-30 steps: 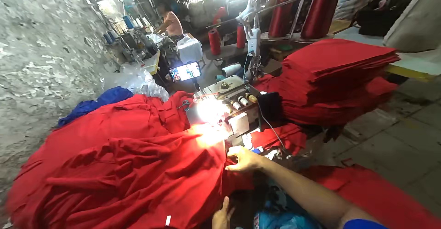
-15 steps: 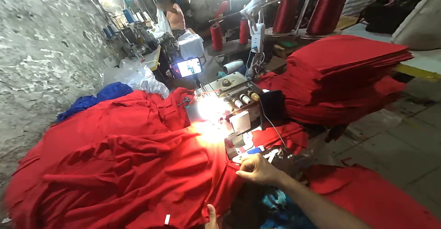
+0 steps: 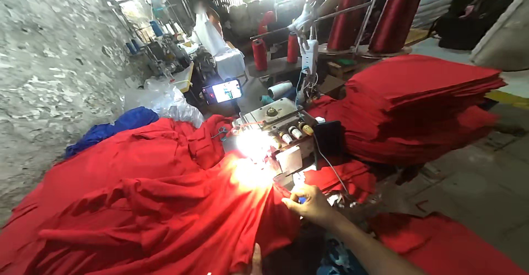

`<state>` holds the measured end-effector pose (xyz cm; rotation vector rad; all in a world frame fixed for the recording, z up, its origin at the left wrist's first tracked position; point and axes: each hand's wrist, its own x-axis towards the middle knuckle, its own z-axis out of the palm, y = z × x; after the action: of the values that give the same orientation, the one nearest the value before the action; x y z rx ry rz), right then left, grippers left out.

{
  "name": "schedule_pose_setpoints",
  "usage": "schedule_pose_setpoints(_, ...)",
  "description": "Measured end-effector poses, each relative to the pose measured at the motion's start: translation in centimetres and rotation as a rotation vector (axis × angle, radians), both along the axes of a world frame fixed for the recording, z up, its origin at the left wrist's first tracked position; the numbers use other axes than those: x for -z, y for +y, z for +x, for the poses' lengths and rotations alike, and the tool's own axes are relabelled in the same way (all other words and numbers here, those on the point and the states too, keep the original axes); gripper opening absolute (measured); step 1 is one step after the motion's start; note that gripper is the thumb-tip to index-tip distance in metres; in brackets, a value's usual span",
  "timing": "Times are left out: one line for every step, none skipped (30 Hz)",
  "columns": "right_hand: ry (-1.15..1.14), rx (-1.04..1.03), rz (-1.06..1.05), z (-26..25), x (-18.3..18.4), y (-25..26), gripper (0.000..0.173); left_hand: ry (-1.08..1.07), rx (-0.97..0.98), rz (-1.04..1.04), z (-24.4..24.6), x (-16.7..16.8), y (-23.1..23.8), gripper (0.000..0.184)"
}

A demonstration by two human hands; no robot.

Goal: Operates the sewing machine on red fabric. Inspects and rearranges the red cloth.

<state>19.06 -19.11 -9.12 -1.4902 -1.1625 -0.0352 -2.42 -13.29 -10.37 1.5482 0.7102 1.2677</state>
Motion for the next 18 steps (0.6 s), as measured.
schedule_pose_setpoints(0.036,0.016,-0.033,-0.2,-0.6,0.5,0.03,0.069,-0.028,0.099,-0.1,-1.0,0.9,0.012)
schedule_pose_setpoints(0.069,0.041,-0.067,-0.3,-1.2,0.9,0.032,0.154,-0.06,0.222,-0.2,-2.1,2.0,0.015)
schedule_pose_setpoints(0.097,0.068,-0.096,-0.5,-1.7,1.2,0.032,0.252,-0.096,0.356,-0.3,-3.3,3.3,0.023)
schedule_pose_setpoints(0.125,0.089,-0.117,-0.6,-1.9,1.5,0.03,0.353,-0.141,0.496,-0.2,-4.3,4.8,0.029)
schedule_pose_setpoints(0.151,0.097,-0.139,-0.7,-2.0,1.6,0.027,0.447,-0.186,0.613,-0.1,-5.5,6.4,0.033)
schedule_pose_setpoints(0.173,0.093,-0.154,-0.6,-2.1,1.6,0.026,0.517,-0.221,0.679,0.1,-6.5,8.1,0.035)
schedule_pose_setpoints(0.205,0.075,-0.174,-0.5,-2.1,1.5,0.026,0.572,-0.255,0.693,0.3,-7.4,9.9,0.034)
schedule_pose_setpoints(0.244,0.047,-0.2,-0.4,-2.2,1.3,0.026,0.622,-0.268,0.653,0.3,-8.2,11.4,0.031)
schedule_pose_setpoints(0.288,0.014,-0.228,-0.3,-2.3,1.0,0.026,0.663,-0.257,0.567,0.4,-9.0,12.4,0.029)
schedule_pose_setpoints(0.323,-0.017,-0.254,-0.2,-2.3,0.8,0.026,0.676,-0.244,0.492,0.6,-9.5,12.5,0.035)
schedule_pose_setpoints(0.347,-0.044,-0.273,0.0,-2.4,0.5,0.026,0.648,-0.251,0.518,1.4,-9.5,11.8,0.039)
schedule_pose_setpoints(0.362,-0.067,-0.287,0.1,-2.5,0.3,0.025,0.593,-0.221,0.623,2.3,-9.0,10.5,0.039)
schedule_pose_setpoints(0.366,-0.087,-0.305,0.1,-2.6,0.1,0.025,0.522,-0.127,0.754,3.5,-8.1,8.9,0.039)
schedule_pose_setpoints(0.36,-0.096,-0.316,0.0,-2.7,-0.1,0.024,0.485,0.015,0.85,4.6,-7.0,7.4,0.042)
schedule_pose_setpoints(0.348,-0.093,-0.307,-0.2,-2.9,-0.3,0.024,0.518,0.141,0.915,5.7,-5.9,6.2,0.053)
schedule_pose_setpoints(0.328,-0.082,-0.28,-0.4,-3.2,-0.5,0.024,0.595,0.205,0.958,6.7,-4.9,5.3,0.069)
schedule_pose_setpoints(0.311,-0.058,-0.247,-0.6,-3.6,-0.7,0.024,0.677,0.23,0.962,7.5,-3.9,5.0,0.082)
schedule_pose_setpoints(0.303,-0.032,-0.219,-0.8,-3.9,-0.8,0.024,0.741,0.215,0.954,8.1,-3.0,5.2,0.091)
